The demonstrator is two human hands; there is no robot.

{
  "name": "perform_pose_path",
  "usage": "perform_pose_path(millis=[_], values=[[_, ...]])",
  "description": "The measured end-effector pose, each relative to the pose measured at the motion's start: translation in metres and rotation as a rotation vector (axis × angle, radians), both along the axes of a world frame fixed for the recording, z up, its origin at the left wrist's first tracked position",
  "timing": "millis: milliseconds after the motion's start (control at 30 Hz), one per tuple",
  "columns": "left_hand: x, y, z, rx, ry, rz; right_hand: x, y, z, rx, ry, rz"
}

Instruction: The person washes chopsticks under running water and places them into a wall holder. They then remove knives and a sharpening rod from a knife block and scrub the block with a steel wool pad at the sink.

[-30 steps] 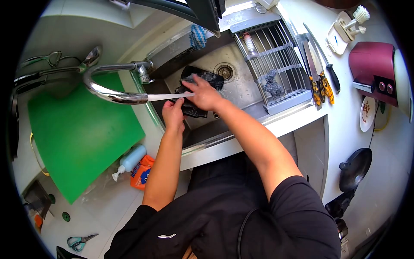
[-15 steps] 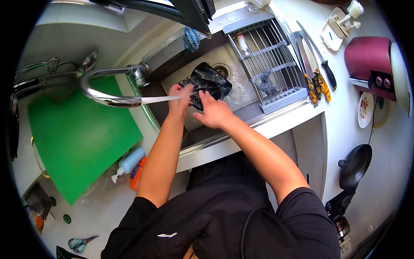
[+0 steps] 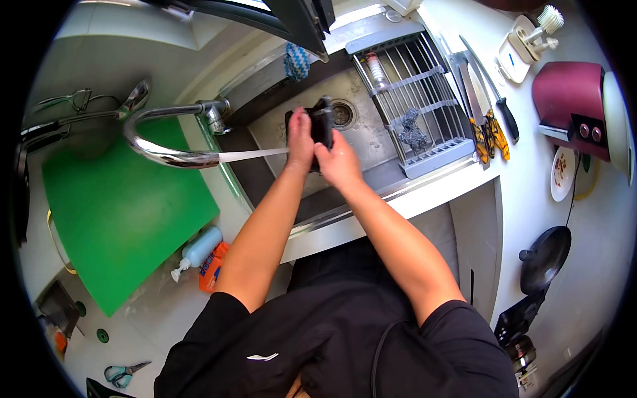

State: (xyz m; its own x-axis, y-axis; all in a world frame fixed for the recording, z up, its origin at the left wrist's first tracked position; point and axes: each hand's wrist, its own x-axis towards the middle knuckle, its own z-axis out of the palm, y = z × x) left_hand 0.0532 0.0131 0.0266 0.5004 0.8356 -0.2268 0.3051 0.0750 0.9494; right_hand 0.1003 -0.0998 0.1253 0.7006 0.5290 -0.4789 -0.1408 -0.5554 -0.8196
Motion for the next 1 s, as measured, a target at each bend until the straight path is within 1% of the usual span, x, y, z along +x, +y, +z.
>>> perform_pose_path(millis=[33,67,100,133,200,233,333,400,467,567,600,667,733,800,867,933,1000], values=[[-0.007,0.0,0.008,0.164,0.083,-0.167,-0.003,-0.004,-0.034,0.166,0.16,-0.117],[-0.012,-0.001,0.021,0.329,0.167,-0.332,-0.005,-0.005,-0.034,0.392,0.377,-0.251],[-0.014,0.0,0.026,0.375,0.211,-0.427,-0.005,-0.009,-0.025,0.419,0.469,-0.295],[-0.016,0.002,0.033,0.376,0.213,-0.421,-0.001,-0.012,-0.014,0.445,0.56,-0.339],[-0.033,0.01,0.041,0.596,0.444,-0.627,0.007,-0.021,0.002,0.382,0.607,-0.384],[-0.039,0.021,0.039,0.606,0.471,-0.651,0.012,-0.027,0.004,0.372,0.63,-0.38],[-0.049,0.027,0.046,0.571,0.482,-0.677,0.009,-0.03,0.003,0.368,0.695,-0.382],[-0.053,0.022,0.045,0.594,0.487,-0.645,0.011,-0.033,0.006,0.335,0.734,-0.413],[-0.058,0.015,0.034,0.557,0.418,-0.587,0.011,-0.033,0.01,0.311,0.772,-0.454],[-0.055,-0.014,0.049,0.51,0.419,-0.517,0.001,-0.03,0.014,0.342,0.787,-0.504],[-0.053,-0.018,0.059,0.426,0.308,-0.582,0.0,-0.029,0.007,0.345,0.786,-0.499],[-0.051,-0.026,0.068,0.42,0.133,-0.748,-0.009,-0.03,-0.016,0.347,0.734,-0.519],[-0.048,-0.024,0.074,0.377,0.185,-0.778,-0.012,-0.03,-0.018,0.361,0.707,-0.538],[-0.041,-0.015,0.073,0.447,0.308,-0.78,-0.01,-0.033,-0.015,0.36,0.777,-0.51],[-0.037,-0.003,0.05,0.407,0.322,-0.73,-0.013,-0.029,0.0,0.366,0.787,-0.502],[-0.03,0.011,0.037,0.346,0.433,-0.681,-0.015,-0.025,0.009,0.371,0.797,-0.492],[-0.025,0.031,0.014,0.223,0.418,-0.614,-0.016,-0.024,0.014,0.37,0.744,-0.436]])
